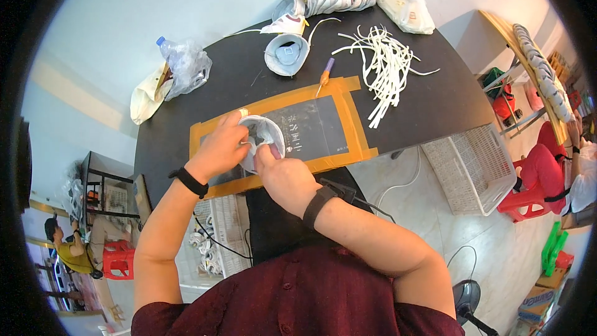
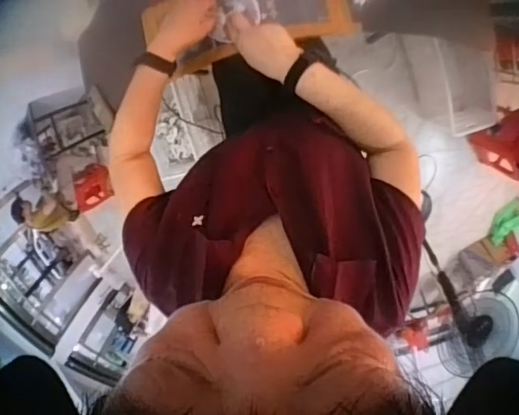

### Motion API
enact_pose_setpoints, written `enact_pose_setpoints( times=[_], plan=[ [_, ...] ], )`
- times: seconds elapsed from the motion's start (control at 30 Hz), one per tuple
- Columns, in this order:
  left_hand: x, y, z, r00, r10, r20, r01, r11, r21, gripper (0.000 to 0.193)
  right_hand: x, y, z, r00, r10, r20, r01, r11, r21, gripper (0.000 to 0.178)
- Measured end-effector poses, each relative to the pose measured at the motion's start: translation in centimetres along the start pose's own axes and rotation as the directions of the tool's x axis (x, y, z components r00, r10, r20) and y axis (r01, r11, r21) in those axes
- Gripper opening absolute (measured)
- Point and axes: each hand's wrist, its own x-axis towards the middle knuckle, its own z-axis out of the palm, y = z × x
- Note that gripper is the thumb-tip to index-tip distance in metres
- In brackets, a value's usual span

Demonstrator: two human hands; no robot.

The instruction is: Assembling and lacing small shoe components at a manufacturing workbench.

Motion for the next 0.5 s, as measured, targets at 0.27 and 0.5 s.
enact_pose_setpoints(
  times=[0.27, 0.5],
  plan=[
    [-0.2, -0.1, 0.8, 0.994, -0.110, -0.022, 0.107, 0.988, -0.114, 0.017, 0.0, 0.0, 0.7, 1.000, 0.015, 0.019, -0.017, 0.992, 0.126, 0.037],
    [-0.7, 1.1, 2.0, 0.964, -0.241, -0.114, 0.224, 0.964, -0.146, 0.013, -0.4, -0.4, 0.3, 0.999, 0.034, 0.019, -0.035, 0.998, 0.048, 0.035]
  ],
)
